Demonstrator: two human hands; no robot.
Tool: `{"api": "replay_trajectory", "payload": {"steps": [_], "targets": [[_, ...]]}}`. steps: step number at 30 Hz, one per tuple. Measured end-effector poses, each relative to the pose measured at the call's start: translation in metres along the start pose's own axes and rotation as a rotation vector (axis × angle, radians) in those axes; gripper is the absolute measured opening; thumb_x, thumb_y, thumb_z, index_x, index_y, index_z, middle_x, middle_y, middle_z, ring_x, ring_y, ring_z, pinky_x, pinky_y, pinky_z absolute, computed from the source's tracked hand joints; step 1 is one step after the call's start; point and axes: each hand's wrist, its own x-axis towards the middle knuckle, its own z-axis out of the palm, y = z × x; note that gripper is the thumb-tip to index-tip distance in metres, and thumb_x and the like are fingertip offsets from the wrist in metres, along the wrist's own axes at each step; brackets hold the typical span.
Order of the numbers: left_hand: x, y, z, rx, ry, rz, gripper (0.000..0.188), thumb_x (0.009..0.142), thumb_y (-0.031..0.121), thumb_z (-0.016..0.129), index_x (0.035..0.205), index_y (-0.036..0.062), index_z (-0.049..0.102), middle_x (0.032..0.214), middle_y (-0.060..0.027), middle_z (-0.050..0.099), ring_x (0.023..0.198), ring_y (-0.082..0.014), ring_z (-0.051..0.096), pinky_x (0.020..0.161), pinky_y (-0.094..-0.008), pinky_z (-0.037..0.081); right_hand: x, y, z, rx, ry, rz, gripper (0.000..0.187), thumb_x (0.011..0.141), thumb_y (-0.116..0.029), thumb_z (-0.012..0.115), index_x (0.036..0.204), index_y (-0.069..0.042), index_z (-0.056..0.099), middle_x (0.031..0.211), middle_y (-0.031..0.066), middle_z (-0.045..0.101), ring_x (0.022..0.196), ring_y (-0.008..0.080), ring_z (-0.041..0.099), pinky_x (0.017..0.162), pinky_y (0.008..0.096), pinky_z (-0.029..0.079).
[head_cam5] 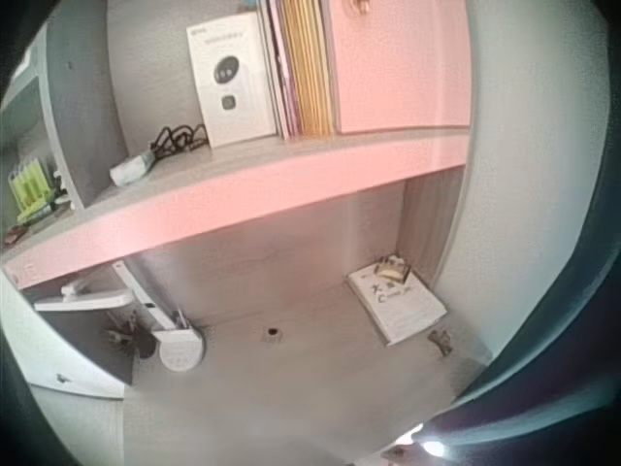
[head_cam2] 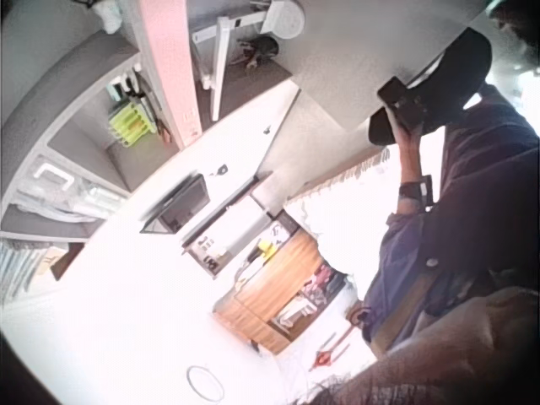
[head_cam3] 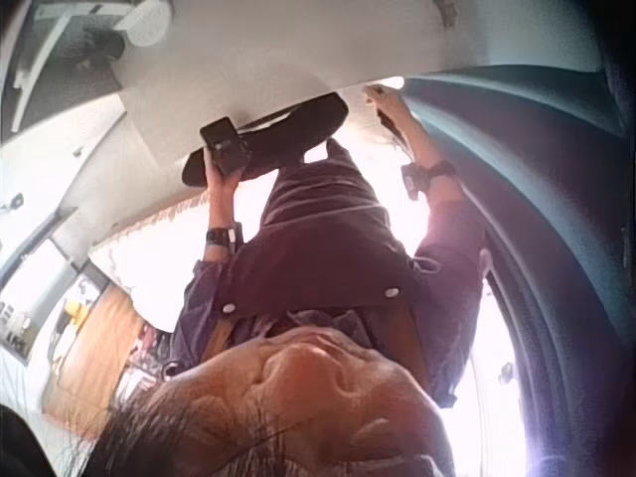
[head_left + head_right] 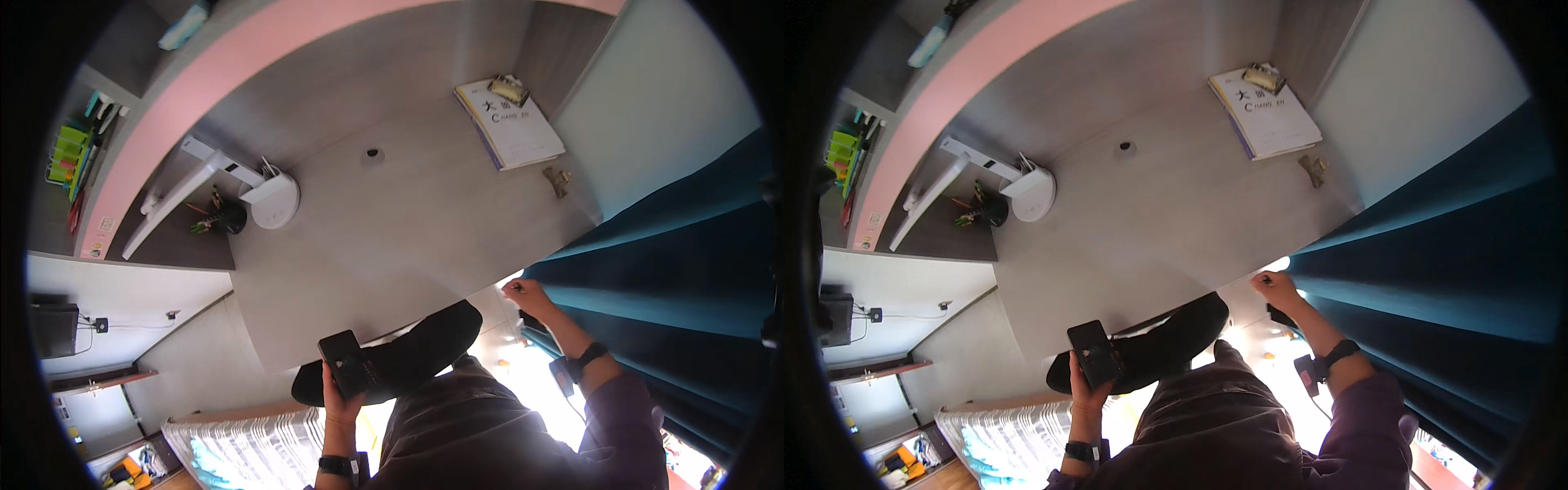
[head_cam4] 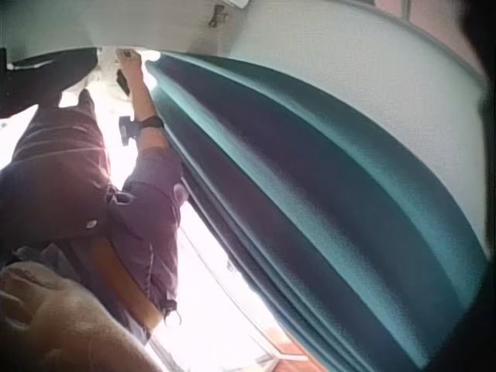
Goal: The person cleans a small electronic device with a cloth, removes its back cover, and searches for a battery. They retrieve a battery from a drawer, insert it into the device, and reattach the back cover.
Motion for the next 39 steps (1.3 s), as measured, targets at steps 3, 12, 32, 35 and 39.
{"api": "replay_trajectory", "payload": {"steps": [3, 12, 32, 35, 39], "targets": [[-0.003, -0.006, -0.007, 0.034, 0.077, 0.075, 0.065, 0.088, 0.058, 0.039, 0.123, 0.0038, 0.049, 0.115, -0.0167, 0.057, 0.105, -0.0310, 0.055, 0.090, -0.0474, 0.045, 0.004, -0.017, 0.042, 0.104, -0.283, 0.418, 0.043, 0.078, -0.040, 0.066, 0.088, 0.002, 0.064, 0.078, 0.0114, 0.064, 0.072, 0.0162, 0.061, 0.065, 0.0297, 0.047], [-0.005, -0.008, -0.007, -0.004, -0.090, 0.087, 0.066, 0.088, 0.059, 0.038, 0.125, 0.0041, 0.047, 0.116, -0.0185, 0.056, 0.105, -0.0339, 0.055, 0.088, -0.0499, 0.046, 0.000, -0.022, 0.079, -0.263, -0.159, 0.310, 0.061, 0.078, -0.053, 0.056, 0.098, 0.004, 0.061, 0.100, 0.0242, 0.062, 0.097, 0.0343, 0.060, 0.083, 0.0388, 0.047], [-0.117, -0.076, 0.040, 0.487, -0.735, -0.734, 0.079, 0.087, 0.061, 0.039, 0.137, 0.0007, 0.031, 0.129, -0.0272, 0.043, 0.111, -0.0387, 0.052, 0.088, -0.0526, 0.047, -0.353, -0.095, 0.088, 0.923, 0.148, -0.182, 0.029, 0.091, -0.020, 0.057, 0.113, -0.002, 0.053, 0.095, 0.0084, 0.059, 0.067, 0.0072, 0.055, 0.042, 0.0131, 0.036], [-0.133, -0.102, 0.038, 0.574, -0.767, -0.854, 0.079, 0.088, 0.061, 0.037, 0.138, 0.0001, 0.029, 0.130, -0.0276, 0.042, 0.111, -0.0389, 0.052, 0.089, -0.0523, 0.046, -0.396, -0.080, 0.093, 0.957, 0.185, -0.172, 0.033, 0.091, -0.020, 0.056, 0.118, -0.002, 0.052, 0.083, 0.0043, 0.056, 0.057, 0.0056, 0.050, 0.041, 0.0149, 0.034], [-0.154, -0.139, 0.023, 0.615, -0.792, -1.016, 0.081, 0.089, 0.062, 0.030, 0.138, -0.0016, 0.027, 0.132, -0.0267, 0.040, 0.113, -0.0388, 0.051, 0.090, -0.0534, 0.045, -0.462, -0.051, 0.101, 1.067, 0.375, -0.116, 0.024, 0.093, -0.020, 0.053, 0.112, -0.005, 0.052, 0.074, 0.0024, 0.052, 0.053, 0.0045, 0.044, 0.041, 0.0160, 0.032]]}}
